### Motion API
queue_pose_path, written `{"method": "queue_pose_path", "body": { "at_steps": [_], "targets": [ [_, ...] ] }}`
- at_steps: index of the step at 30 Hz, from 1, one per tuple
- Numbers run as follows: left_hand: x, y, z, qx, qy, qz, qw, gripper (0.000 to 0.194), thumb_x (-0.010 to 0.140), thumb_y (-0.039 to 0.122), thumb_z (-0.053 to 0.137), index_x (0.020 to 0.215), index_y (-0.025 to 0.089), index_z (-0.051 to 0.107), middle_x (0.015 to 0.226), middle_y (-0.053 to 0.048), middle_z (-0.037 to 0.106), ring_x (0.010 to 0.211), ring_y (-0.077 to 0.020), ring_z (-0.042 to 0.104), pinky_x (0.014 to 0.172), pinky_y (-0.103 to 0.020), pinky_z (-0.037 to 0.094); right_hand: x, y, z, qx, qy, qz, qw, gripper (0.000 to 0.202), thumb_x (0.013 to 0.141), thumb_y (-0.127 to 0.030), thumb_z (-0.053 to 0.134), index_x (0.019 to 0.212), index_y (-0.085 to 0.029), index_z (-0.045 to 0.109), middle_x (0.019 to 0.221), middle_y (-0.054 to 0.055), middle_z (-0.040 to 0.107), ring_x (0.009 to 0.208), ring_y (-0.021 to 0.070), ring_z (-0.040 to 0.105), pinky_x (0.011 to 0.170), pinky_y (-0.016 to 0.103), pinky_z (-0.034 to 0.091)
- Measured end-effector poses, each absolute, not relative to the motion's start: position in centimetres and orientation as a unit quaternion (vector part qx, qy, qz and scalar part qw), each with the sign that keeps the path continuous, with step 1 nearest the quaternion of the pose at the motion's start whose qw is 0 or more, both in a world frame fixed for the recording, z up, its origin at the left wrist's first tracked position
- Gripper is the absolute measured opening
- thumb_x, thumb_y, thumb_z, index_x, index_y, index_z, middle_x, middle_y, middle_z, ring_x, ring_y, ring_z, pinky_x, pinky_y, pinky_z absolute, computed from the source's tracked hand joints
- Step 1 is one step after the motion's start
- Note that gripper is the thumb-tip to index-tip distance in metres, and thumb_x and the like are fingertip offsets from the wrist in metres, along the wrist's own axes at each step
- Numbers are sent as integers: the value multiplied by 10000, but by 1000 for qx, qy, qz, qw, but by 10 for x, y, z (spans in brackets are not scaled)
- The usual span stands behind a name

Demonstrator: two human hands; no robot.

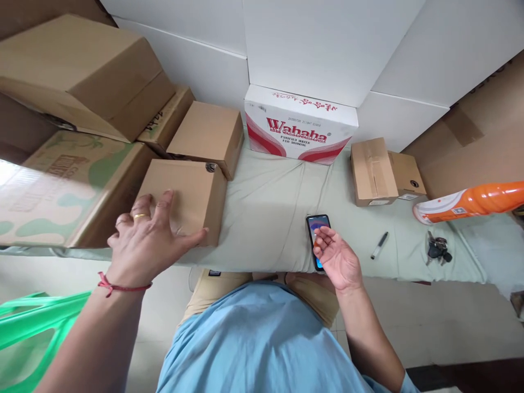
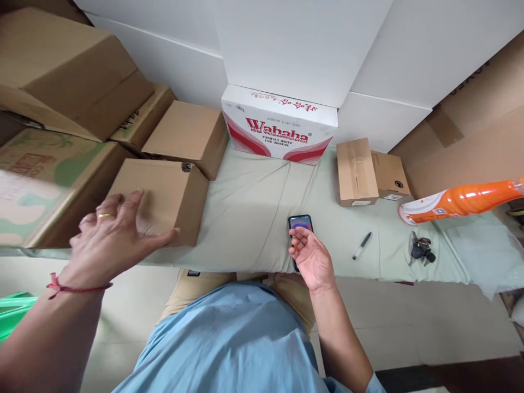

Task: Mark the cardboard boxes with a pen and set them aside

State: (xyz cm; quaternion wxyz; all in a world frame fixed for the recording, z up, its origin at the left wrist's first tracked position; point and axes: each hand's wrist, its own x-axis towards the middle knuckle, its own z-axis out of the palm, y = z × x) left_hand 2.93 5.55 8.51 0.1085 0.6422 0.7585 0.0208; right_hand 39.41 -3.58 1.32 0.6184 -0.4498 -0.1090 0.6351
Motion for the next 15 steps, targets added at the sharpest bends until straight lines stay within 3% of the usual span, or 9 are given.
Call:
{"method": "queue_pose_path", "body": {
  "at_steps": [2,4,10,15],
  "targets": [
    [32,53,86,645,756,38,110,1087,824,714,676,1718,199,336,1781,-255,305,1528,-639,371,1145,-833,403,398,-40,9,-470,-127,613,622,331,715,-388,1020,785,-203,754,846,23,741,649,93,564,559,209,534],
    [32,43,85,652,745,67,120,1092,783,691,689,1704,215,348,1782,-239,309,1555,-591,373,1169,-812,405,402,-44,6,-484,-131,599,623,404,690,-365,1047,683,-187,685,707,-14,637,569,62,444,484,180,452],
    [33,9,84,715,664,158,149,1165,702,720,736,1709,332,296,1761,-179,337,1595,-491,378,1235,-731,413,420,-50,4,-520,-78,557,642,580,647,-438,1073,638,-192,549,592,-81,445,500,34,339,380,130,316],
    [64,13,91,756,621,163,129,1164,690,695,782,1686,296,331,1730,-225,372,1592,-499,393,1210,-736,431,427,-43,1,-503,-42,555,661,702,769,-559,980,583,-219,394,530,-91,379,453,39,310,354,141,309]
  ]
}}
